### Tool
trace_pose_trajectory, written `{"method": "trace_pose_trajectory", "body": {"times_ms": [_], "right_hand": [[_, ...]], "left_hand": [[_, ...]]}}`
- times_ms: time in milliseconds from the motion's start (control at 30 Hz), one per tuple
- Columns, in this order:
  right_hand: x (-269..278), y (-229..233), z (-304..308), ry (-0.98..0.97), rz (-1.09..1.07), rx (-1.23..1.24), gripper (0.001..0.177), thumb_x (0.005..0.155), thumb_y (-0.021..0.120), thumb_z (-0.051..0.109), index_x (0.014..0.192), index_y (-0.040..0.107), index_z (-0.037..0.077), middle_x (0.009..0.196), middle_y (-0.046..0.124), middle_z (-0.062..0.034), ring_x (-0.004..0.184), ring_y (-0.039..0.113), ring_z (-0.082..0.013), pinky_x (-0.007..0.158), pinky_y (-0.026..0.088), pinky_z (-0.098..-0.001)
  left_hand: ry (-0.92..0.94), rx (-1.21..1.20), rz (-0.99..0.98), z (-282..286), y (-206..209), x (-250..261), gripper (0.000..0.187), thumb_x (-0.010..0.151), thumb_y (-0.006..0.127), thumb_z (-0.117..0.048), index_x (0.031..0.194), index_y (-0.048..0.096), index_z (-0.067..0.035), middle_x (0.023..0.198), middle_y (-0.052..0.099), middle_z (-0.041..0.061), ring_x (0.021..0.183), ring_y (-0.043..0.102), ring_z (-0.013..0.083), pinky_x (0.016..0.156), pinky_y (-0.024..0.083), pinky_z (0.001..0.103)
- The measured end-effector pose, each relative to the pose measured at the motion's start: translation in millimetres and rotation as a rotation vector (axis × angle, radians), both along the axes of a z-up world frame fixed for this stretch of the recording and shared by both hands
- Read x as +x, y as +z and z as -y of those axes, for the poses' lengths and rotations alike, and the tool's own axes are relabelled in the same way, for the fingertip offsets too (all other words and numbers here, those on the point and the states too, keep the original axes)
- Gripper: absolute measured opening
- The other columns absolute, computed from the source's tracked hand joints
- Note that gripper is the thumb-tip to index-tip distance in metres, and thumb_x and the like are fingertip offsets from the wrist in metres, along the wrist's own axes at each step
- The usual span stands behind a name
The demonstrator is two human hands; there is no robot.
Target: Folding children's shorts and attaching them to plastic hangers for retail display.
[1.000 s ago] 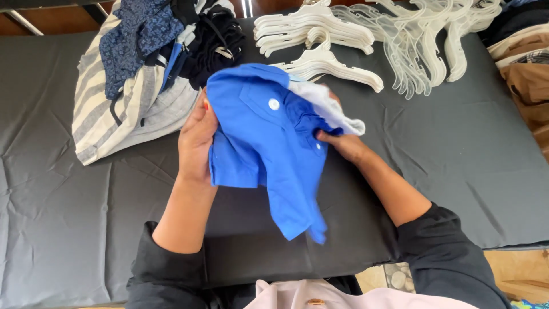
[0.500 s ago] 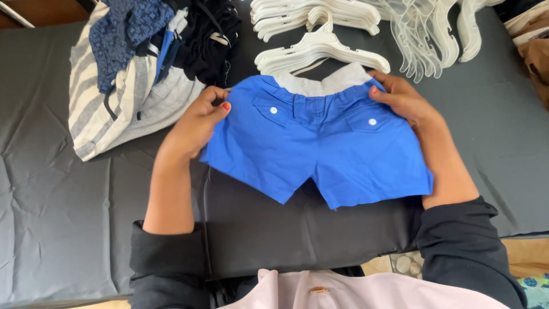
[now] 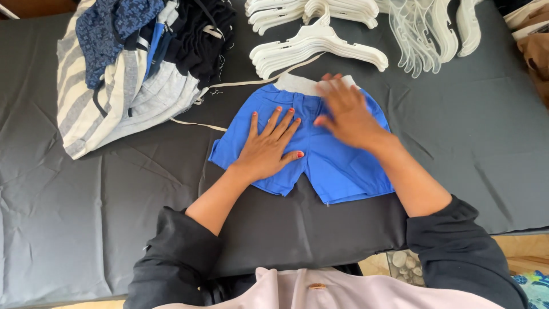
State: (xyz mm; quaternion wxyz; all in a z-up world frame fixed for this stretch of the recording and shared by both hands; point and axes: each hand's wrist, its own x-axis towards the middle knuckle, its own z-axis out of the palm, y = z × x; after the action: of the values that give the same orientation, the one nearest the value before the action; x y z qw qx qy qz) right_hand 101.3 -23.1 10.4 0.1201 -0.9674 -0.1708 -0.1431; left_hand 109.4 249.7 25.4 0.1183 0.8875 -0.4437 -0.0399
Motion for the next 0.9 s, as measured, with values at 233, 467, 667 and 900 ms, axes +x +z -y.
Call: {"method": "trace_pose_trajectory", "body": {"times_ms": [233, 467, 667, 900], "right_hand": [[-6.5, 30.6, 3.8, 0.028, -0.339, -0.222, 0.061, 0.109, 0.026, 0.058, 0.163, 0.031, 0.03, 0.176, 0.013, -0.0053, 0.161, 0.004, -0.0292, 0.127, -0.001, -0.0551], [2.6, 13.4, 32.7, -0.004, -0.246, -0.101, 0.059, 0.11, 0.03, 0.056, 0.163, 0.033, 0.03, 0.173, 0.023, 0.0, 0.159, 0.016, -0.0257, 0.126, 0.011, -0.0566], [10.1, 1.2, 49.5, 0.024, -0.142, 0.015, 0.052, 0.112, 0.04, 0.039, 0.161, 0.039, 0.022, 0.169, 0.033, -0.0014, 0.158, 0.021, -0.0253, 0.123, 0.019, -0.0538], [8.0, 7.7, 45.0, 0.049, -0.153, 0.09, 0.048, 0.112, 0.046, 0.02, 0.159, 0.042, 0.015, 0.168, 0.035, -0.0105, 0.157, 0.022, -0.0316, 0.123, 0.018, -0.053]], "left_hand": [[-0.015, 0.039, 0.007, -18.9, 1.8, -4.3, 0.076, 0.106, 0.037, -0.062, 0.167, 0.02, -0.019, 0.175, 0.01, 0.007, 0.161, 0.004, 0.0312, 0.12, -0.006, 0.07], [-0.033, 0.135, -0.01, -62.7, 8.9, -30.2, 0.067, 0.107, 0.035, -0.055, 0.166, 0.02, -0.027, 0.174, 0.01, 0.005, 0.159, 0.005, 0.0311, 0.121, 0.0, 0.068], [-0.043, 0.234, -0.104, -89.1, 22.7, -57.5, 0.073, 0.104, 0.038, -0.06, 0.165, 0.019, -0.026, 0.173, 0.002, 0.013, 0.157, 0.001, 0.0395, 0.118, 0.006, 0.069], [-0.175, 0.047, -0.02, -93.3, 65.2, -40.7, 0.058, 0.104, 0.051, -0.048, 0.148, 0.052, -0.009, 0.125, 0.07, 0.015, 0.108, 0.066, 0.0392, 0.105, 0.043, 0.052]]}}
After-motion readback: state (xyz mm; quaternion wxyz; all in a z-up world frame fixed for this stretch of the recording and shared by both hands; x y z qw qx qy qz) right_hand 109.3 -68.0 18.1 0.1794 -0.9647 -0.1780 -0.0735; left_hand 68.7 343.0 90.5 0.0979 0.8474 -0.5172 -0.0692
